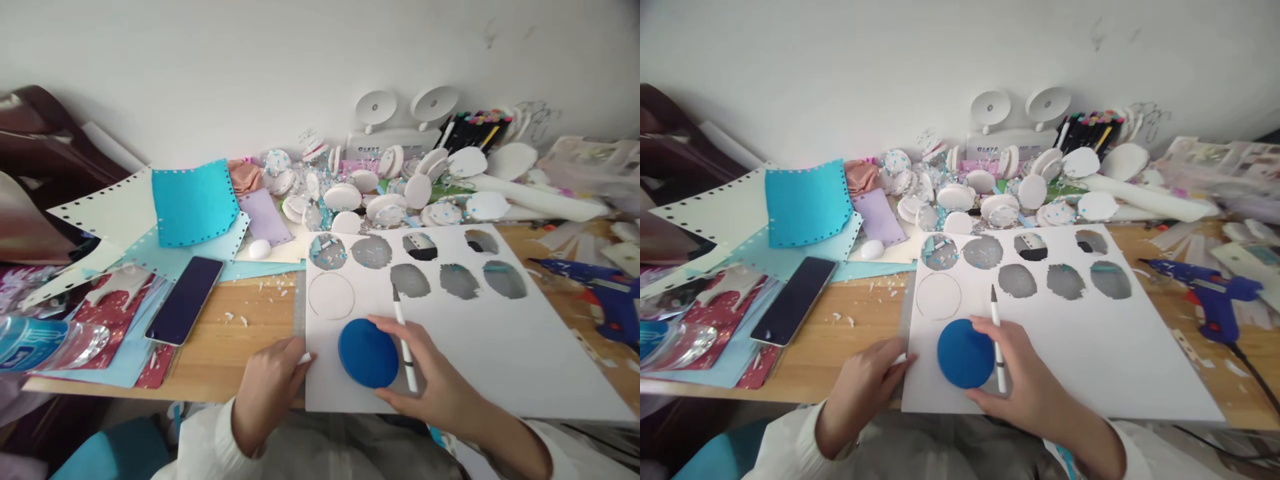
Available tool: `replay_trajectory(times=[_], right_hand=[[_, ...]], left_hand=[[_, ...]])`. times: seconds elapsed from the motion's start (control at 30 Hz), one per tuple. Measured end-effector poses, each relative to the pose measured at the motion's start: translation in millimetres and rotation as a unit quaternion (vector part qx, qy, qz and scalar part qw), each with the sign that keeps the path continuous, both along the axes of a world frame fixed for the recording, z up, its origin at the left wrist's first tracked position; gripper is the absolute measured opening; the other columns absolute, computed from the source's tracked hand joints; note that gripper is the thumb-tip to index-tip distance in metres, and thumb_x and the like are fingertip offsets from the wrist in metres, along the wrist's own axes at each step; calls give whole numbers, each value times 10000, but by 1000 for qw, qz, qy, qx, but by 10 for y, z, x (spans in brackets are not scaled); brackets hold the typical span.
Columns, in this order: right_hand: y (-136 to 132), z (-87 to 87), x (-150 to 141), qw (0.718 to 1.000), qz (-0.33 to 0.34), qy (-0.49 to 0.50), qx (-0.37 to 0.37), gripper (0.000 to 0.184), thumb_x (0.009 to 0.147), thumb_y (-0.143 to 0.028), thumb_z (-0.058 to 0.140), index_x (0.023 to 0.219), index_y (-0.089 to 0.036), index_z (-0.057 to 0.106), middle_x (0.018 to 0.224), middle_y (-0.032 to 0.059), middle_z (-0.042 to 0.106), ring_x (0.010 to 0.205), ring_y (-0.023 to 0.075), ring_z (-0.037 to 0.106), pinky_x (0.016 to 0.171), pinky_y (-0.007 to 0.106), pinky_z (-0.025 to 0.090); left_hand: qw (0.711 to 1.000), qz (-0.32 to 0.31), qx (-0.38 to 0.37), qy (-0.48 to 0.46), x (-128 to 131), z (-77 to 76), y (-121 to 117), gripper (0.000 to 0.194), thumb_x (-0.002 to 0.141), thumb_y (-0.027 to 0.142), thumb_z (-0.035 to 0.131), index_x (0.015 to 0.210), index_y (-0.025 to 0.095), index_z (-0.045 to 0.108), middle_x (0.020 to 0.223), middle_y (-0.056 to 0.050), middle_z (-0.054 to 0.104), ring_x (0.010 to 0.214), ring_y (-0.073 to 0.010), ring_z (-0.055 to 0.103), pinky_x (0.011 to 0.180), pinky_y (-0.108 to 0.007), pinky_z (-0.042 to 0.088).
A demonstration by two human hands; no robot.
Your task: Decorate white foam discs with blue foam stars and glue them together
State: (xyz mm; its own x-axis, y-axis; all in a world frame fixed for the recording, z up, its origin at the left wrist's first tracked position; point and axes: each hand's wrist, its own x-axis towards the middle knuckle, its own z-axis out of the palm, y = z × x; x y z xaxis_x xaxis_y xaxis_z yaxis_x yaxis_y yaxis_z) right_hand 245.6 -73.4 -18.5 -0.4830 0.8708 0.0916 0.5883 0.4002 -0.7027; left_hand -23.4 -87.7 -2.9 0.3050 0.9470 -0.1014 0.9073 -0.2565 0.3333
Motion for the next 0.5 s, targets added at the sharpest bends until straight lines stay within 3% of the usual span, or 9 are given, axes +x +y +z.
replay_trajectory(times=[0.17, 0.37, 0.5], right_hand=[[1, 12, -291, 997, 57, 3, 56, 712, 745, -321, 706, 1336, -241, 318, 1348, 119, 504, 1214, 271, 492, 991, 413, 436], [42, -46, -343, 996, 58, -17, 70, 659, 763, -345, 694, 1309, -225, 345, 1348, 128, 518, 1247, 281, 468, 994, 437, 411], [62, -84, -352, 996, 55, -31, 69, 723, 735, -467, 707, 1320, -231, 355, 1341, 122, 534, 1267, 313, 450, 1002, 470, 393]], left_hand=[[998, 38, 3, -45, -24, -60, -3, 245, 911, 297, 513, 698, 201, 437, 592, 36, 533, 532, -133, 550, 512, -220, 344], [984, 33, 119, -126, -102, -54, -145, 344, 915, 208, 470, 579, 191, 399, 541, 24, 455, 509, -113, 449, 498, -232, 318], [963, -27, 186, -192, 40, 50, -306, 219, 879, 128, 452, 687, 170, 548, 706, -45, 633, 659, -149, 564, 617, -266, 448]])
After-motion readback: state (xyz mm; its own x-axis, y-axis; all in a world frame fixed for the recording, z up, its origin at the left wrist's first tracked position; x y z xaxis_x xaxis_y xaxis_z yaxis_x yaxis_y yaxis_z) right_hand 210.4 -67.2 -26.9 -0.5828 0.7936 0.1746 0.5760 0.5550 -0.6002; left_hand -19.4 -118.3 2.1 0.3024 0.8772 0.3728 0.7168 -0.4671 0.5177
